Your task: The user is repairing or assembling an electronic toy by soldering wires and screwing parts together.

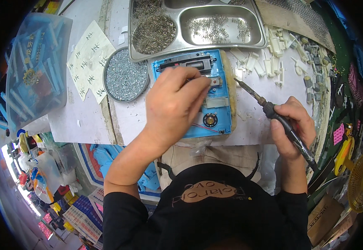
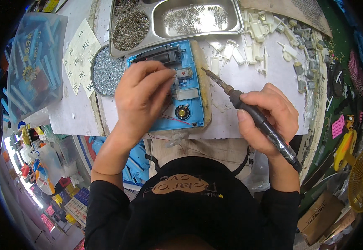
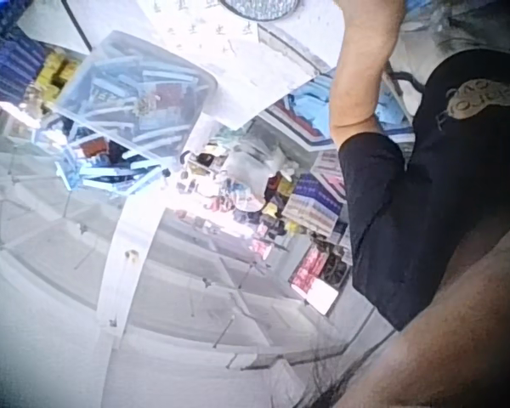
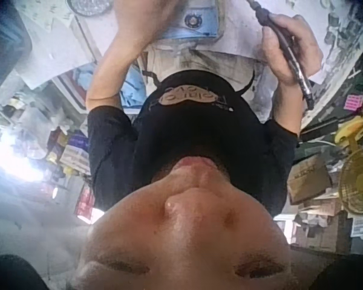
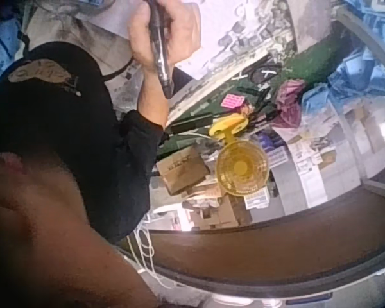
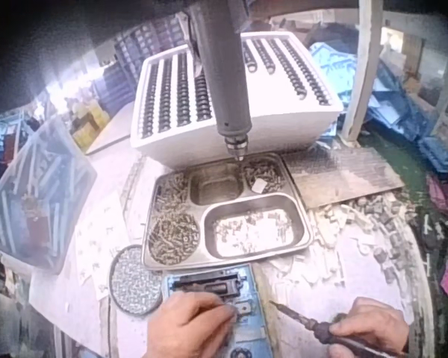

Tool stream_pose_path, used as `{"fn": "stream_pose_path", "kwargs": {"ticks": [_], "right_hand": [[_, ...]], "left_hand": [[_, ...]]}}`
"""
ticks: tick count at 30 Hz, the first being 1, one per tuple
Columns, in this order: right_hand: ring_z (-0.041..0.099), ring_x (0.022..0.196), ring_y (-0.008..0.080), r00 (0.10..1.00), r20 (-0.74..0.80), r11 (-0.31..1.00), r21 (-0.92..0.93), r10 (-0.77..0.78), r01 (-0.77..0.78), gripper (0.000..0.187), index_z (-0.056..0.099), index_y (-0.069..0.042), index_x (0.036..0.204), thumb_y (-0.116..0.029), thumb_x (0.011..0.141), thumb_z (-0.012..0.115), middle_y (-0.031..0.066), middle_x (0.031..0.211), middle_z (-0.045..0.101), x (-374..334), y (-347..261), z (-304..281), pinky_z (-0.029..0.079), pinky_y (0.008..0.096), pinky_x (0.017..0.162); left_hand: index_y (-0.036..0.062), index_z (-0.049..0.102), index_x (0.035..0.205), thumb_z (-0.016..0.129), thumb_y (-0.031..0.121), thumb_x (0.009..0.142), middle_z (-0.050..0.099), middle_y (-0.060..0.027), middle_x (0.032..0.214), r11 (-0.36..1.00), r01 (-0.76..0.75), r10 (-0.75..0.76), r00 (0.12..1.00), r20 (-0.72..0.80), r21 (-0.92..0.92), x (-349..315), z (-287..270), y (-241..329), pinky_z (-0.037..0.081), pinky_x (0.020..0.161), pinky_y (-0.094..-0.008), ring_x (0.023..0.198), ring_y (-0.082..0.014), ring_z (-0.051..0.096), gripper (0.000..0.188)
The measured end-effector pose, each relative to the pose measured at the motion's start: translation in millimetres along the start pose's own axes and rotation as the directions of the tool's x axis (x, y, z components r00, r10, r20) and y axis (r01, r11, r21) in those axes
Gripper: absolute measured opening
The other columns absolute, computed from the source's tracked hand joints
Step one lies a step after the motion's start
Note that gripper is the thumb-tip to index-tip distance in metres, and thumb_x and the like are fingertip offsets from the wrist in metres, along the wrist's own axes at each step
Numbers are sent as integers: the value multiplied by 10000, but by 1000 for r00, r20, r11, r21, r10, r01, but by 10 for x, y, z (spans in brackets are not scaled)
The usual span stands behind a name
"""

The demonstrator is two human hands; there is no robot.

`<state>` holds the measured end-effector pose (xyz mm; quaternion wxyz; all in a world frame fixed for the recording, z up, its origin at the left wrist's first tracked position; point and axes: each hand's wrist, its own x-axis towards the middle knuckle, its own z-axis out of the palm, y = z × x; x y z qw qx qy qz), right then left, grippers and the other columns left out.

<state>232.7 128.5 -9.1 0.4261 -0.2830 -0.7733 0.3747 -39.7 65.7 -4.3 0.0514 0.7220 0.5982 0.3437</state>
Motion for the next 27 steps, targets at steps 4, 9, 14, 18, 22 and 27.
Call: {"fn": "stream_pose_path", "kwargs": {"ticks": [4, 9, 14, 18, 22, 27], "right_hand": [[443, 579, 112, 999, -32, 999, 34, 21, -20, 282, 683, 24, 1040, -14, 771, 758, 26, 689, 529, -17, 58, 33, 296, 263, 522], [448, 590, 108, 999, -28, 998, 51, 34, -33, 283, 680, 27, 1049, -18, 783, 764, 30, 708, 537, -12, 102, 68, 300, 257, 530], [450, 593, 112, 999, -24, 998, 50, 32, -31, 279, 679, 31, 1048, -22, 788, 763, 32, 709, 538, -4, 108, 63, 301, 258, 532], [455, 595, 114, 1000, -18, 998, 53, 20, -19, 277, 679, 34, 1049, -24, 792, 763, 35, 708, 544, 0, 129, 68, 301, 258, 534], [465, 599, 116, 999, -28, 998, 57, 26, -24, 276, 679, 34, 1051, -23, 793, 762, 39, 710, 552, -20, 124, 43, 304, 257, 535], [468, 600, 115, 999, -30, 997, 59, 45, -43, 277, 682, 31, 1050, -20, 790, 763, 42, 714, 561, -40, 148, 38, 309, 254, 537]], "left_hand": [[60, 743, 1002, 759, 14, 804, 697, -90, 900, 998, 40, -40, 999, -15, -47, -34, -49, -109, 546, 649, -360, 750, -266, 684, 203], [33, 749, 1007, 736, -26, 842, 723, -102, 898, 987, 133, -133, 991, -1, -87, -26, -43, -39, 557, 652, -337, 758, -246, 713, 176], [-2, 763, 984, 745, -61, 837, 762, -108, 906, 952, 126, -141, 989, -35, -279, -75, -48, -134, 586, 705, -293, 823, -217, 761, 159], [29, 774, 992, 776, -44, 788, 761, -94, 919, 984, -130, 125, 991, -51, -122, 62, 2, -91, 580, 689, -302, 792, -232, 736, 217], [46, 773, 994, 798, -27, 775, 740, -73, 871, 999, -47, 46, 998, -41, -24, 63, 73, -95, 567, 664, -299, 750, -221, 709, 232], [49, 754, 990, 810, -15, 795, 736, -70, 890, 993, 106, -106, 994, 0, -47, -21, 74, -30, 556, 651, -287, 739, -177, 703, 212]]}}
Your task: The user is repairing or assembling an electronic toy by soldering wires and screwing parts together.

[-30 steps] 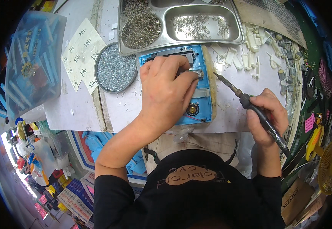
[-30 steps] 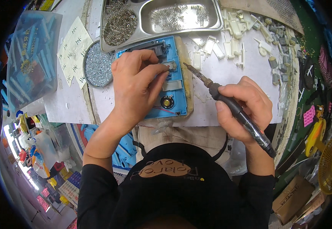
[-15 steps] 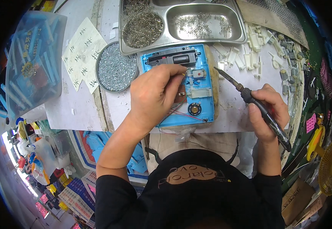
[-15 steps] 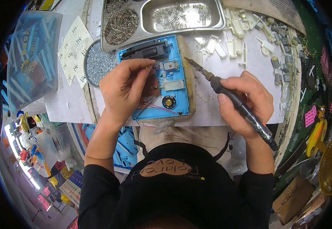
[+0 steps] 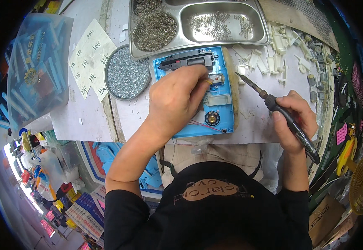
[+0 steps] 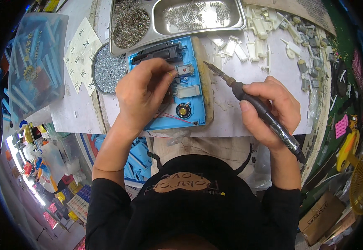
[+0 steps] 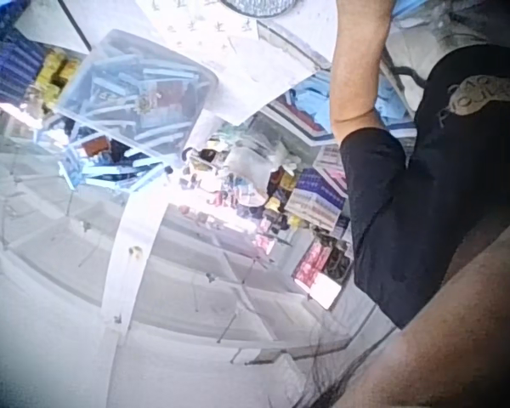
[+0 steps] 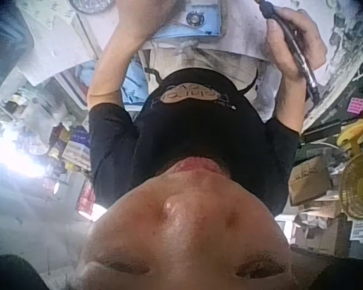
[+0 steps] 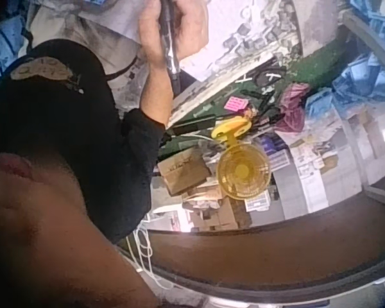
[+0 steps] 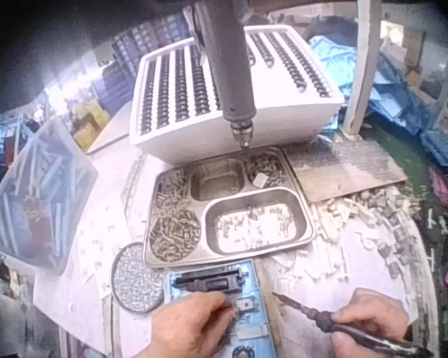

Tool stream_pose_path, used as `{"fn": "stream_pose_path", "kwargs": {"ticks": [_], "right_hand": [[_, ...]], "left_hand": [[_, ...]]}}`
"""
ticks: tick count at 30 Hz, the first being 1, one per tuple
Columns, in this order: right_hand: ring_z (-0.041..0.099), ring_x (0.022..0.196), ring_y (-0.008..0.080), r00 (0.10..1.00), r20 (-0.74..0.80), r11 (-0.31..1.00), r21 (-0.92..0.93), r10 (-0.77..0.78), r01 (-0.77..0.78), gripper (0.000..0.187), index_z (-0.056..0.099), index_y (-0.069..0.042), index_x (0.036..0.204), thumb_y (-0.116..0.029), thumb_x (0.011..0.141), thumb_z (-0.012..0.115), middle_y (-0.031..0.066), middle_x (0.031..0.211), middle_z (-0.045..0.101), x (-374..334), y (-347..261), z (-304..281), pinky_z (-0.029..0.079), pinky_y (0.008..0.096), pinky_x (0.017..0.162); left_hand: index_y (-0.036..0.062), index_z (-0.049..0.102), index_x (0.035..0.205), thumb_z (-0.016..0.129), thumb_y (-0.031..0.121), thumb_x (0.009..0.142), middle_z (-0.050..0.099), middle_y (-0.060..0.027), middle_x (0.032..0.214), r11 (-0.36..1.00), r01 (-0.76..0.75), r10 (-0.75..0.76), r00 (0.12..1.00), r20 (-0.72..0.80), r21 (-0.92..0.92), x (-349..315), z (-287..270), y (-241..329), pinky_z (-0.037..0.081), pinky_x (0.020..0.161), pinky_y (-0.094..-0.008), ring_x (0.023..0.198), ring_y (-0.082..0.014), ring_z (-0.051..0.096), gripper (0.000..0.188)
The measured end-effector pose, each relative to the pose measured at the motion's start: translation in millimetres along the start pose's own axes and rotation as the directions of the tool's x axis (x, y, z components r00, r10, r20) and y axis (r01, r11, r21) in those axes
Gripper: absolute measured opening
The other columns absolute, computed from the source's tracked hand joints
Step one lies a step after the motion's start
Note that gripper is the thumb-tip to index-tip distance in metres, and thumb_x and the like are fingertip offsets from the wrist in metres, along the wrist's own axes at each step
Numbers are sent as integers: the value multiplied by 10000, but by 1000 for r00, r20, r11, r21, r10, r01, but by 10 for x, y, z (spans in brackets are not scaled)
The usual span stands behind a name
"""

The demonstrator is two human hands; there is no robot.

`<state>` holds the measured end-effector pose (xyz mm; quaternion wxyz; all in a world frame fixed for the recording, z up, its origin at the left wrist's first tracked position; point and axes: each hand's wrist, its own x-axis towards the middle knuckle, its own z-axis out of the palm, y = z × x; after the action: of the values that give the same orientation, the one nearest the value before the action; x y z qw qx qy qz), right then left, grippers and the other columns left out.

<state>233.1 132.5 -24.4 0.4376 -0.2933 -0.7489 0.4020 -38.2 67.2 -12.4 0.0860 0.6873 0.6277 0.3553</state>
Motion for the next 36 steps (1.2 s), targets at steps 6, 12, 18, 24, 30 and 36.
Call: {"fn": "stream_pose_path", "kwargs": {"ticks": [6, 12, 18, 24, 30, 36], "right_hand": [[470, 602, 116, 1000, 14, 1000, -6, -27, 27, 275, 683, 25, 1047, -11, 786, 761, 42, 715, 560, 52, -13, 7, 315, 254, 539], [467, 600, 114, 999, 18, 999, -7, -32, 32, 288, 682, 23, 1058, -17, 783, 760, 43, 719, 559, 58, 5, 4, 313, 258, 534], [470, 598, 113, 1000, 15, 1000, -11, -27, 27, 283, 685, 23, 1054, -20, 785, 762, 40, 717, 559, 86, -46, 27, 309, 257, 530], [469, 581, 127, 996, 60, 997, -29, -71, 73, 273, 688, 24, 1040, -37, 787, 768, 45, 686, 555, 124, -68, 66, 316, 265, 520], [467, 546, 149, 993, 75, 993, -65, -89, 94, 241, 695, 21, 1000, -76, 797, 781, 46, 651, 552, 144, -57, 119, 335, 281, 506], [480, 538, 157, 992, 75, 992, -60, -105, 110, 236, 694, 20, 992, -74, 794, 783, 55, 650, 565, 163, -57, 136, 352, 282, 501]], "left_hand": [[16, 742, 979, 783, -35, 827, 756, -85, 909, 993, 28, -21, 998, 61, -115, 57, -67, -19, 571, 683, -271, 760, -163, 718, 165], [16, 748, 962, 770, -50, 819, 762, -94, 966, 992, -40, 42, 999, 19, -120, 34, -118, -69, 575, 695, -284, 773, -200, 726, 159], [46, 742, 932, 791, -6, 795, 712, -87, 893, 985, -169, 169, 986, 4, 20, 73, -50, -75, 535, 643, -322, 737, -246, 690, 154], [85, 728, 897, 820, 64, 733, 629, -49, 887, 959, -227, 227, 974, 19, 170, 109, 49, -13, 450, 659, -371, 764, -243, 614, 189], [87, 720, 886, 814, 71, 729, 604, -47, 878, 958, -204, 201, 979, 35, 199, 137, 84, -17, 427, 696, -380, 779, -250, 596, 183], [84, 719, 896, 812, 68, 729, 606, -48, 884, 962, -206, 199, 978, 56, 181, 148, 61, -10, 428, 707, -378, 788, -248, 603, 191]]}}
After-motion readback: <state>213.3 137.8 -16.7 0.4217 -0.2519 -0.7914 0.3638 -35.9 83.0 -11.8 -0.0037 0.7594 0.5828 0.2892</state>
